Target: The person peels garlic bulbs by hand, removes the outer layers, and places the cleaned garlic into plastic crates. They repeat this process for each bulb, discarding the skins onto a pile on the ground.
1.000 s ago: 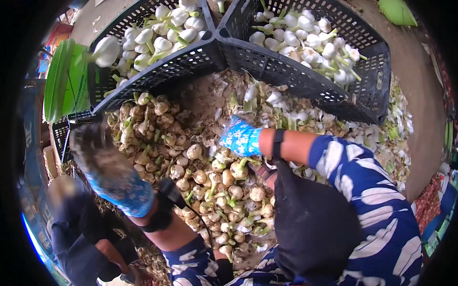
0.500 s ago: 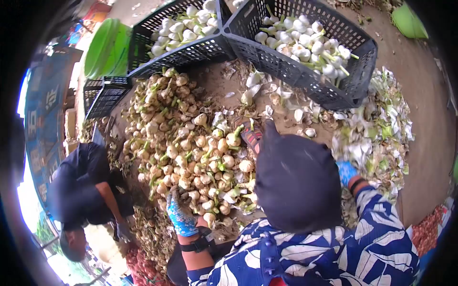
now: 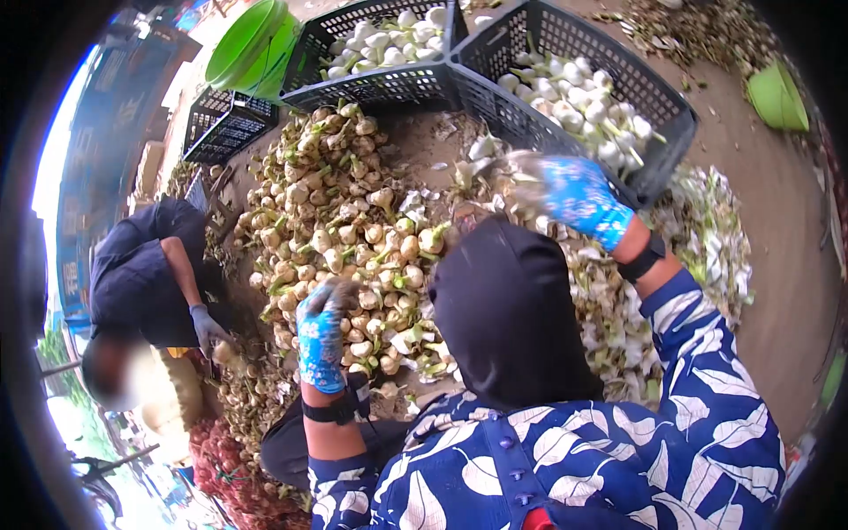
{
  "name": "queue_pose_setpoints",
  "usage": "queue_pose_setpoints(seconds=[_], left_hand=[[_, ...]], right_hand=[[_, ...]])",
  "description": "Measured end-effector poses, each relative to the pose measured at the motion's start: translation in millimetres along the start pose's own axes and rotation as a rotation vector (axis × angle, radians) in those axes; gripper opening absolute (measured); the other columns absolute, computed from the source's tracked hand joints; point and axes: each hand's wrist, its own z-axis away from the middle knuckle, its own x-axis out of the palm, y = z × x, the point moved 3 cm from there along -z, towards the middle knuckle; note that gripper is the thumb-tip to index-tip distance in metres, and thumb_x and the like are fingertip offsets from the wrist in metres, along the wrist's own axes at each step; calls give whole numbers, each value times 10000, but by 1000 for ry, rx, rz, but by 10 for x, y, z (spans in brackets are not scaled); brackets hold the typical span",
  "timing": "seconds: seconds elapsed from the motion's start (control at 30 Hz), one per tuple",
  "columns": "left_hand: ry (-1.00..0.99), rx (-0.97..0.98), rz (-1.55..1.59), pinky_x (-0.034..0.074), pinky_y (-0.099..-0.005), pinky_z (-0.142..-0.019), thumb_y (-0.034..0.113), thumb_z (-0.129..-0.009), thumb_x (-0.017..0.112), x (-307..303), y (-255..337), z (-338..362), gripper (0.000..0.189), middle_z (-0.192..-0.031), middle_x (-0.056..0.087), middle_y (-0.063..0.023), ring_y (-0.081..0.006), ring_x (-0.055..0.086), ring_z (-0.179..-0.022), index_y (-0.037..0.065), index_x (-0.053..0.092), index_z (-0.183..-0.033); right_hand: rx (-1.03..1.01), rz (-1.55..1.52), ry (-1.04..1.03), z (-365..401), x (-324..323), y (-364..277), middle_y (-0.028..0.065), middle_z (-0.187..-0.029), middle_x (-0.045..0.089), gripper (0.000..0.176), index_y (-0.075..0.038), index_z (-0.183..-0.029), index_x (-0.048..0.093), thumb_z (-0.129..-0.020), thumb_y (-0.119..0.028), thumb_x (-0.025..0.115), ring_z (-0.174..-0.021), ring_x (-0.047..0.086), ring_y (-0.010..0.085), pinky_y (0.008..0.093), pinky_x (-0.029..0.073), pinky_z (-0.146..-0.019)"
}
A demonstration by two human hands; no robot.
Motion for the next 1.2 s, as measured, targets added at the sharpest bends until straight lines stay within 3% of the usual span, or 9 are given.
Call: queue_pose_setpoints(seconds=[0.13, 0.27, 0.53, 0.67, 0.73, 0.8, 0.87, 1.03, 1.2], left_hand=[[-163, 312, -53, 468, -305, -735, 181, -759, 699, 595, 331, -670, 303, -816, 621, -97, -201, 573, -734, -10, 623, -981], [-416, 106, 23, 477, -312, -770, 149, -744, 702, 863, -62, -1366, 403, -982, 635, -127, -205, 602, -878, -36, 581, -1081], [-199, 315, -181, 489, -367, -714, 246, -692, 755, 834, -629, -1395, 366, -819, 637, -132, -282, 629, -761, 32, 636, -964], [251, 204, -22, 462, -393, -827, 362, -679, 739, 610, -1033, -1049, 538, -1046, 595, -163, -334, 570, -961, 46, 583, -1085], [239, 131, -295, 438, -405, -879, 315, -676, 739, 719, -1451, -878, 612, -1151, 529, -195, -347, 530, -1044, 47, 514, -1179], [86, 38, -634, 397, -436, -945, 283, -663, 745, 823, -1550, -931, 803, -1311, 401, -243, -374, 466, -1139, 58, 370, -1336], [5, 6, -761, 413, -440, -919, 296, -671, 737, 1014, -1665, -1115, 814, -1334, 382, -232, -375, 479, -1111, 64, 350, -1348], [-76, 167, -1137, 450, -410, -754, 276, -691, 702, 1349, -1929, -1750, 508, -1022, 534, -130, -288, 545, -938, 68, 529, -1122], [-77, 70, -1042, 442, -417, -804, 353, -642, 737, 1280, -1669, -1747, 602, -1097, 548, -149, -299, 550, -957, 51, 548, -1128]], right_hand=[[-263, 161, -403, -1091, 430, -486, 141, -740, 602, 456, -66, -859, 604, -716, -498, 627, -711, 603, 325, 407, 467, -619], [-386, -197, -556, -1583, 1239, -582, 184, -947, 613, 530, -36, -1041, 583, -670, -406, 664, -905, 591, 349, 426, 472, -743], [-200, -749, -1101, -1515, 2111, -563, 190, -1122, 575, 717, -14, -1254, 442, -622, -217, 714, -1052, 557, 293, 373, 430, -898], [55, -731, -860, -1444, 2194, -369, 123, -1043, 607, 400, 2, -1133, 531, -811, -212, 633, -980, 571, 191, 328, 460, -831], [400, -980, -560, -1267, 2348, 166, 83, -863, 641, 251, -23, -1046, 601, -842, -169, 585, -788, 626, 169, 309, 516, -672], [269, -676, -524, -1156, 2215, 366, 78, -777, 642, 194, -33, -963, 643, -853, -179, 578, -683, 628, 169, 278, 517, -609], [522, -822, -648, -977, 2018, 102, 81, -724, 640, 210, -26, -916, 660, -866, -208, 568, -652, 627, 174, 278, 510, -592], [163, -555, -569, -926, 2145, 261, 184, -915, 636, 398, -17, -1127, 566, -817, -257, 637, -849, 622, 233, 346, 481, -730], [238, -591, -762, -949, 2491, 339, 207, -1031, 626, 631, 13, -1212, 504, -770, -404, 677, -929, 617, 301, 381, 470, -808]])
